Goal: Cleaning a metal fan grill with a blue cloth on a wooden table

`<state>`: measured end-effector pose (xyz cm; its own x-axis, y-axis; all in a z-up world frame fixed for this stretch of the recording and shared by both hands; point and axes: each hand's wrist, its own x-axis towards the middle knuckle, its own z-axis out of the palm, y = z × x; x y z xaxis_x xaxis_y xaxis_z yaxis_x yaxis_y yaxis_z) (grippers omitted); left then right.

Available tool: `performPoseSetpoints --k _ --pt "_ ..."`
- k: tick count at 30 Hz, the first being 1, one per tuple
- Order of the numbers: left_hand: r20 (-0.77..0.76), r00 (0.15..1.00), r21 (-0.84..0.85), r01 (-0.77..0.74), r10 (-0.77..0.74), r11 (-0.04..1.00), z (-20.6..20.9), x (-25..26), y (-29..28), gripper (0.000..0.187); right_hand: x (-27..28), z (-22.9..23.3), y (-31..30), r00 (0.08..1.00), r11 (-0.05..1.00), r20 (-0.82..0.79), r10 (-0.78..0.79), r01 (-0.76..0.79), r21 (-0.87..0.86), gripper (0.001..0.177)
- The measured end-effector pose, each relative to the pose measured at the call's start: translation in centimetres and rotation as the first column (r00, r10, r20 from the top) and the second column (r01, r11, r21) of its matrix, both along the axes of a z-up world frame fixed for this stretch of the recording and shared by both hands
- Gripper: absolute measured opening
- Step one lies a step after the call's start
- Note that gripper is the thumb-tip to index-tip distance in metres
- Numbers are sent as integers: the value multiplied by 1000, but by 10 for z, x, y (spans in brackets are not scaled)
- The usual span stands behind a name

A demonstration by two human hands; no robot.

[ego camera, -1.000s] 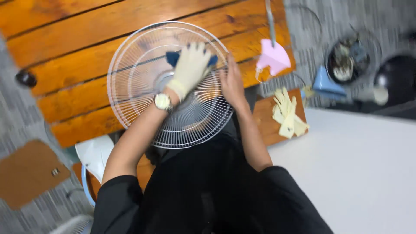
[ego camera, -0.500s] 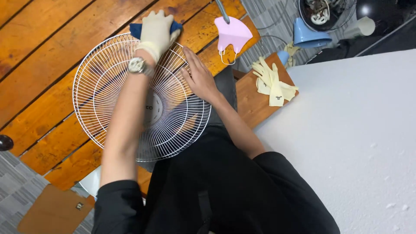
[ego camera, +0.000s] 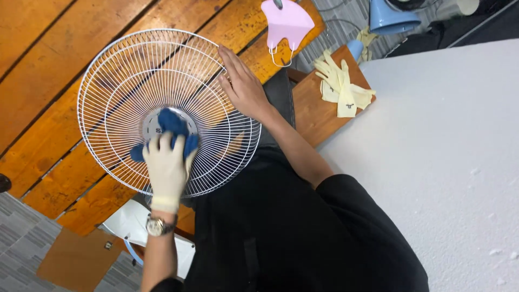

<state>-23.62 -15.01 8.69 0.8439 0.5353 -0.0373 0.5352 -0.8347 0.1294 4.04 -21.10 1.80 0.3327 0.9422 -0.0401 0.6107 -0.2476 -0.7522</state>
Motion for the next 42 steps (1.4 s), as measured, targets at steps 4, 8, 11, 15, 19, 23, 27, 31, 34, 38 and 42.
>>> performPoseSetpoints --k 4,8,11,15,19,23,27,31,34,38,42 --pt "11 1000 88 -14 13 996 -15 -26 -16 41 -3 -8 -1 1000 999 21 -4 4 32 57" --pt "103 991 142 67 -82 988 -7 6 9 41 -1 -12 0 1000 1000 17 11 -11 29 56" --pt "101 985 149 127 -142 981 -14 40 38 38 -2 -8 4 1000 999 10 17 -17 47 55" --pt "215 967 124 115 -140 986 -18 104 77 41 0 -14 5 1000 993 -6 29 -28 115 51" --pt "356 916 92 160 -183 983 -55 170 124 38 -4 -12 10 999 993 -21 28 -26 112 54" --pt "175 984 96 15 -32 995 -136 253 165 37 -4 -12 11 999 984 18 49 -52 170 51" --pt "22 990 86 -143 142 986 -167 296 167 15 -3 -20 10 992 972 47 114 -121 201 47" --pt "357 925 172 -205 133 964 -149 268 148 7 8 -38 9 987 953 109 122 -147 265 48" --pt "585 811 304 -255 31 918 -111 197 117 10 15 -52 9 981 943 138 139 -174 284 46" --pt "476 878 281 -208 52 937 -74 101 56 12 27 -53 9 967 935 182 178 -224 275 44" --pt "495 865 258 -229 75 939 -76 29 6 15 25 -45 7 945 940 254 206 -263 219 43"
